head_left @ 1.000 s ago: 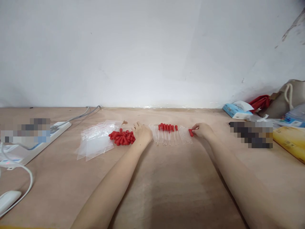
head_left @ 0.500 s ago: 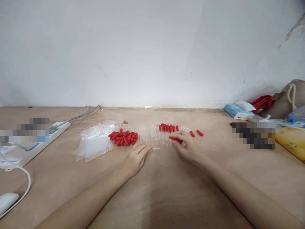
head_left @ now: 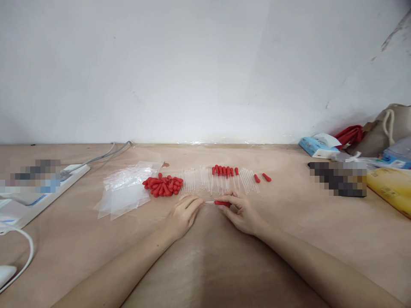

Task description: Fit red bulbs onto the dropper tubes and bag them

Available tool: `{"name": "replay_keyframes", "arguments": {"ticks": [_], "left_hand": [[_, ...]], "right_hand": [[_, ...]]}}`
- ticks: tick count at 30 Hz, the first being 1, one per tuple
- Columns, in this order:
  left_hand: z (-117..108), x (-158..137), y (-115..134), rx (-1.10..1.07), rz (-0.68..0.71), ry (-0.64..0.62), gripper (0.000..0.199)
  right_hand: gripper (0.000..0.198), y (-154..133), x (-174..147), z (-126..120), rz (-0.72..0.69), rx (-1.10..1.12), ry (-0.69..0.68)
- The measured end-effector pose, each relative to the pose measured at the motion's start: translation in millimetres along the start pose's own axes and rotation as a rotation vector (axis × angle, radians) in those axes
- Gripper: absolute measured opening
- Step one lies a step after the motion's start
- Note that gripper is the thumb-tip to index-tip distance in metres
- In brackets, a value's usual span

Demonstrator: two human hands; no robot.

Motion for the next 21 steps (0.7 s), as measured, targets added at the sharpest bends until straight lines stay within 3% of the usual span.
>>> {"name": "replay_keyframes", "arguments": {"ticks": [9,21], "left_hand": [[3.4,-4.8,3.8,-0.028,0.166,0.035,0.035],[4.0,-1.3,10.4,-0.002,0.207,-0.029,0.032]], "right_hand": [[0.015,3.3,-3.1,4.7,0.015,0.035,-0.022],[0.015,-0.5,-7.2,5.2,-0.214,-0.175,-0.039]]}}
Point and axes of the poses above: each hand's wrist, its own x-axis towards the middle knuckle, its own z-axis out of the palm, y = z × x, the point moved 3 cm from there along x, towards the middle knuckle, and after that the axes turned 14 degrees about z, right-handed, at the moved point
